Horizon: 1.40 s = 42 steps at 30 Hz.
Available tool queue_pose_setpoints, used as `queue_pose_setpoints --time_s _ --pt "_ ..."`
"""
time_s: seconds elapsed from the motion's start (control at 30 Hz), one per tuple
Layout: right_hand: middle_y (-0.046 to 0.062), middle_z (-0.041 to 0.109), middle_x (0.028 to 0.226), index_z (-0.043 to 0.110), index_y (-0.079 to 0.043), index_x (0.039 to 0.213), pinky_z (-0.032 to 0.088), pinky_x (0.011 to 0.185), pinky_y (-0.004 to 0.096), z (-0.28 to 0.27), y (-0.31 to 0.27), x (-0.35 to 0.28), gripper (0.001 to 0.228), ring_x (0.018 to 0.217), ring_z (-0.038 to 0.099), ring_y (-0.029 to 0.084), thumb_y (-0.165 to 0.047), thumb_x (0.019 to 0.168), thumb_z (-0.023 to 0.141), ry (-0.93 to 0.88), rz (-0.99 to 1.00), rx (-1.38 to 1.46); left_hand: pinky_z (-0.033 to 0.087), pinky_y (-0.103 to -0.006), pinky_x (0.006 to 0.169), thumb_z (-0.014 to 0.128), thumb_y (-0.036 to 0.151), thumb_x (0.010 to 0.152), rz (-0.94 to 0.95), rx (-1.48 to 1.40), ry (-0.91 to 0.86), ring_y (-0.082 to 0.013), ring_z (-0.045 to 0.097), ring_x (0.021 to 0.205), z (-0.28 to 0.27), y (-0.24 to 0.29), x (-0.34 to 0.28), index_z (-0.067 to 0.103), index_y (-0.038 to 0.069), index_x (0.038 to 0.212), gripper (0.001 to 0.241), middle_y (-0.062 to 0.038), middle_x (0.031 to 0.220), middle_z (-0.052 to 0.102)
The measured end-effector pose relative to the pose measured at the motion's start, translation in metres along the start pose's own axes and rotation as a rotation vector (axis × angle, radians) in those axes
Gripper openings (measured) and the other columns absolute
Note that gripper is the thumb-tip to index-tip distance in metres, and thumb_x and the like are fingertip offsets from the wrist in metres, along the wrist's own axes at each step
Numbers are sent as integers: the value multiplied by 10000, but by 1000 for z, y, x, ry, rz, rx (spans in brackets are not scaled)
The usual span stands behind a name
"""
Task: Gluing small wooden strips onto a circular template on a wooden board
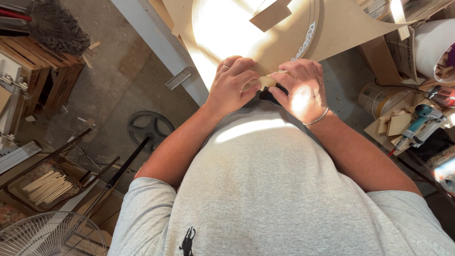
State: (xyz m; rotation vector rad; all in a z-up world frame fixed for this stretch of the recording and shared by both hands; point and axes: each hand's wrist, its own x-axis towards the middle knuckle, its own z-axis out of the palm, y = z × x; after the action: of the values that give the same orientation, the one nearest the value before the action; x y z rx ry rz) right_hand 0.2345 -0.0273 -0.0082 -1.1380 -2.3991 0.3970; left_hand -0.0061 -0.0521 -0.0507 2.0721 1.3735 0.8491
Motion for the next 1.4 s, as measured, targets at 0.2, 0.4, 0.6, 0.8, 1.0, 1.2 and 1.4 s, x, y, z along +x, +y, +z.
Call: queue_pose_setpoints --time_s 0.2,0.4,0.6,0.8,1.0,1.2,1.4 --pt "186 643 1122 702 6 1156 491 959 468 -35 12 17 302 1085 622 378 -80 901 838 96 268 325 430 -435 1015 719 330 902 -50 -50 -30 -257 572 1160 -19 17 10 678 218 1035 179 35 1193 625" --pt "94 624 839 605 -11 1045 517 702 325 -47 42 15 99 741 600 200 36 1037 693 112 695 354 474 -408 855 534 161 1070 -81 -235 139 -231 638 819 -39 23 23 679 70 974 197 -53 902 706" --pt "48 440 733 472 -25 850 331 578 365 -32 56 17 458 650 408 182 -380 1129 548 52 518 243 307 -343 568 405 356 1128 -77 -133 326 -179 308 574 -68 18 19 375 104 747 458 -8 646 345" --pt "59 435 711 450 -75 714 332 710 407 -25 47 67 577 722 436 252 -460 1139 519 29 51 119 338 -355 631 354 462 1122 -179 -204 316 -170 357 592 -78 20 -4 388 127 666 566 3 635 395" --pt "185 673 1306 645 -14 1279 488 917 474 -2 62 107 416 1059 637 378 -62 907 824 -52 -182 -19 503 -406 790 351 334 1160 -322 -48 288 -229 666 870 -67 25 -37 632 45 1345 444 -37 965 733" --pt "92 641 1004 590 -59 1053 460 787 429 1 78 124 325 866 563 328 -84 867 857 -120 -272 20 363 -341 579 447 335 1113 -501 -111 488 -152 451 641 -58 67 -41 582 92 920 338 20 648 479" --pt "66 633 940 580 -91 1039 457 763 407 1 91 134 338 817 553 299 -159 878 869 -133 -360 -15 255 -335 550 458 399 1098 -509 -128 611 -144 225 552 -41 102 -28 294 122 594 598 11 568 243"
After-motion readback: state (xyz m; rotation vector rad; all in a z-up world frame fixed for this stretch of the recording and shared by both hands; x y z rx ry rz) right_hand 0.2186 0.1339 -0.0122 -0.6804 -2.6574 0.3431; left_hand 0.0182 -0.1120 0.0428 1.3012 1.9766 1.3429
